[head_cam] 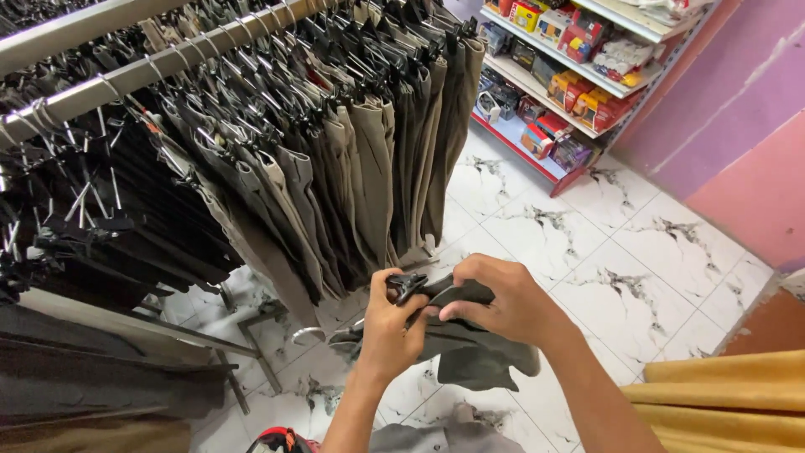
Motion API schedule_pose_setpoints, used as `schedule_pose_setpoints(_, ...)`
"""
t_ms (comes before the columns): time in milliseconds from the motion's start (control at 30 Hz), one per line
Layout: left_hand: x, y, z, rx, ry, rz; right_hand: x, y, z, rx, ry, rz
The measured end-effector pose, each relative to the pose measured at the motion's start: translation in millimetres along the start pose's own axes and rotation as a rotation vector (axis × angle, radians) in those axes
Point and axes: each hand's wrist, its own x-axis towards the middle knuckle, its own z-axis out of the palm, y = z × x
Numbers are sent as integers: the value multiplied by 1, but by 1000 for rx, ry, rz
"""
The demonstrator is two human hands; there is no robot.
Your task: The person is taking trousers from a basket, clipping them onto hangers, and hanging them on a clothing rack.
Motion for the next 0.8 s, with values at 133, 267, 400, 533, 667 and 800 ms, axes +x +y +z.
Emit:
schedule_pose_setpoints(133,-2,1,4,5,-27,-17,-2,5,-7,-78,-109,138)
schedule_pose_setpoints(267,-1,-1,7,40,-29,19,2,5,-11,-133,-160,278)
schedule_pose_setpoints(400,5,-2,6,15,-61,15,5,15,-11,-98,-203,263)
schedule_pose_setpoints(533,13,3,9,31,4,23,7,20,-3,1,-61,286)
schedule_pose_setpoints(667,14,-3,7,63,101,-20,11,16,7,96,51,391)
schedule_pose_setpoints(800,22,-1,0,66,115,-41,18,26,16,90,44,397)
